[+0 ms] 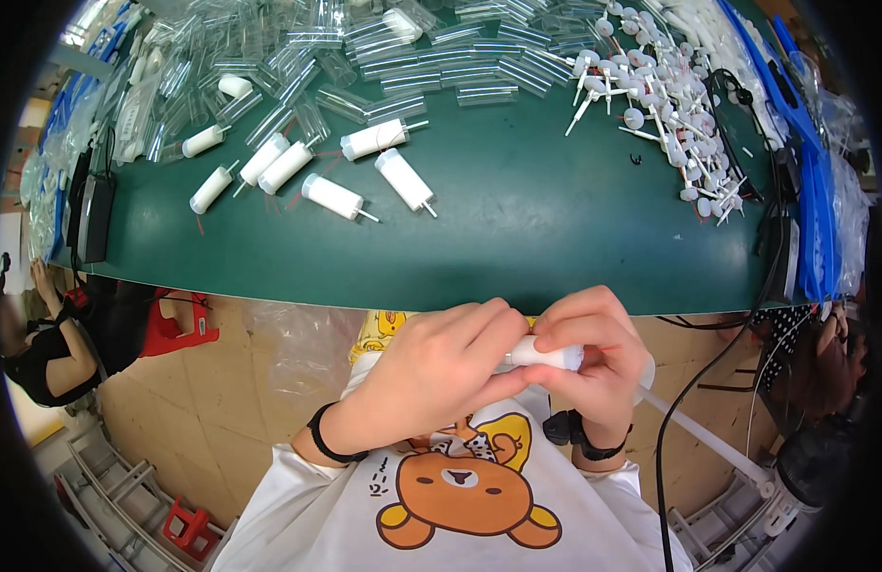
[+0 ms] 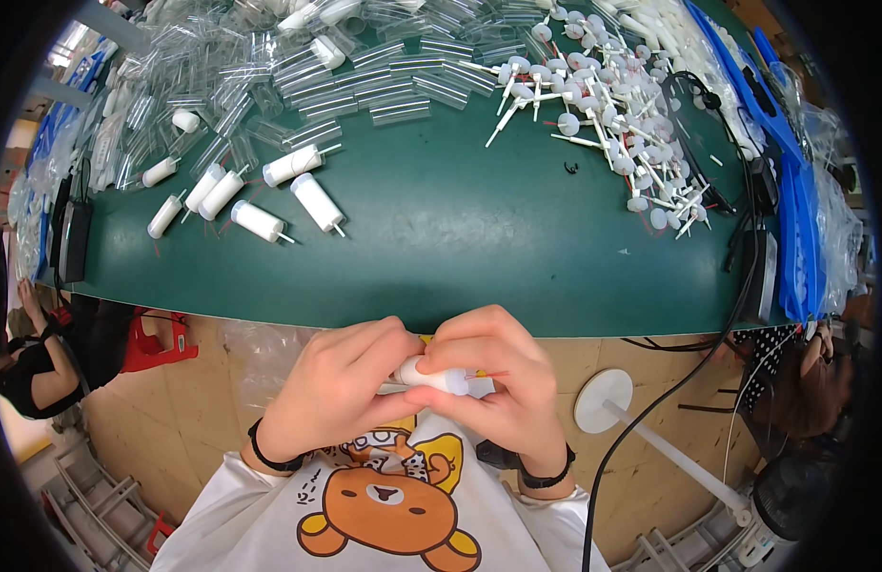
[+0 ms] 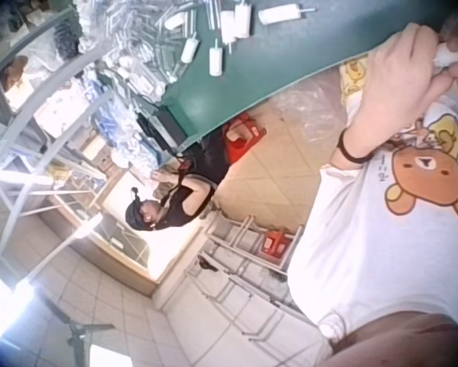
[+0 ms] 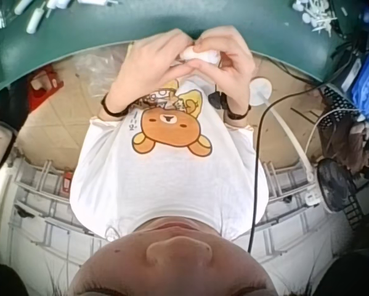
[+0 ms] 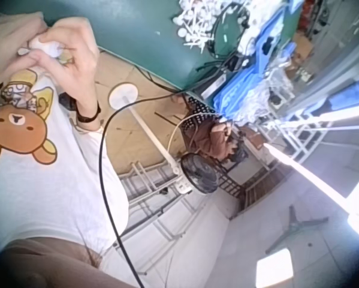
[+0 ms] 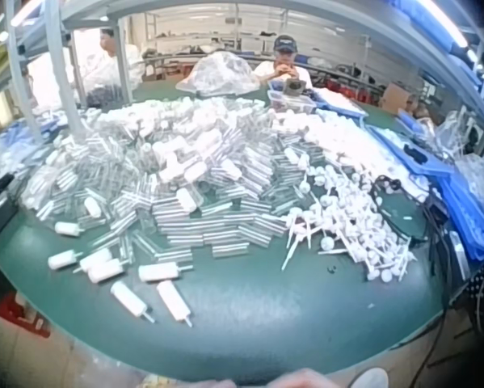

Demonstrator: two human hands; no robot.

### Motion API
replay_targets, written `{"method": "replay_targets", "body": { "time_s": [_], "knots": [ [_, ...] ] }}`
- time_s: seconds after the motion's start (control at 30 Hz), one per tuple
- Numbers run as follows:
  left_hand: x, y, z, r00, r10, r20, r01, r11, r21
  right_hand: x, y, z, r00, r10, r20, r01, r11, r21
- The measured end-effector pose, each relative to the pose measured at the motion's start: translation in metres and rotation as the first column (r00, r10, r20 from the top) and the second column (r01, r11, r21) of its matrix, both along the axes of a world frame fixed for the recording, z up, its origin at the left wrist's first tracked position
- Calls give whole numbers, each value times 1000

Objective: Assembling small white and clear plastic tubes and plunger components on a workbench.

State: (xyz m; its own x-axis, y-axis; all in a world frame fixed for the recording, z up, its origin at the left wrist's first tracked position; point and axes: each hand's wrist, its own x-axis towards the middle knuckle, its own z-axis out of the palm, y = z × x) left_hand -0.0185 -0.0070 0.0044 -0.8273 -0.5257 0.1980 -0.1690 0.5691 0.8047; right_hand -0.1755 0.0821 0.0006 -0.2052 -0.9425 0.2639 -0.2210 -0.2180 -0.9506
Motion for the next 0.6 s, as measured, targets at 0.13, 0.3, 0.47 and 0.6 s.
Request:
{"method": "replay_targets", "body": {
  "time_s": [0.13,0.3,0.47,0.6],
  "knots": [
    [2,5,-5,1000,10,-16,-8,994,113,4,-1,-1,1000,-12,14,12,1000,-10],
    [0,0,-6,994,-69,-83,92,946,312,12,2,-4,998,-10,68,15,997,-71],
    [4,1,-7,999,-51,-8,51,954,294,5,-7,-10,992,5,-130,-10,999,-39],
    [0,6,-14,997,8,-83,18,949,314,14,-4,-15,998,-28,-50,30,999,42]
  ]
}}
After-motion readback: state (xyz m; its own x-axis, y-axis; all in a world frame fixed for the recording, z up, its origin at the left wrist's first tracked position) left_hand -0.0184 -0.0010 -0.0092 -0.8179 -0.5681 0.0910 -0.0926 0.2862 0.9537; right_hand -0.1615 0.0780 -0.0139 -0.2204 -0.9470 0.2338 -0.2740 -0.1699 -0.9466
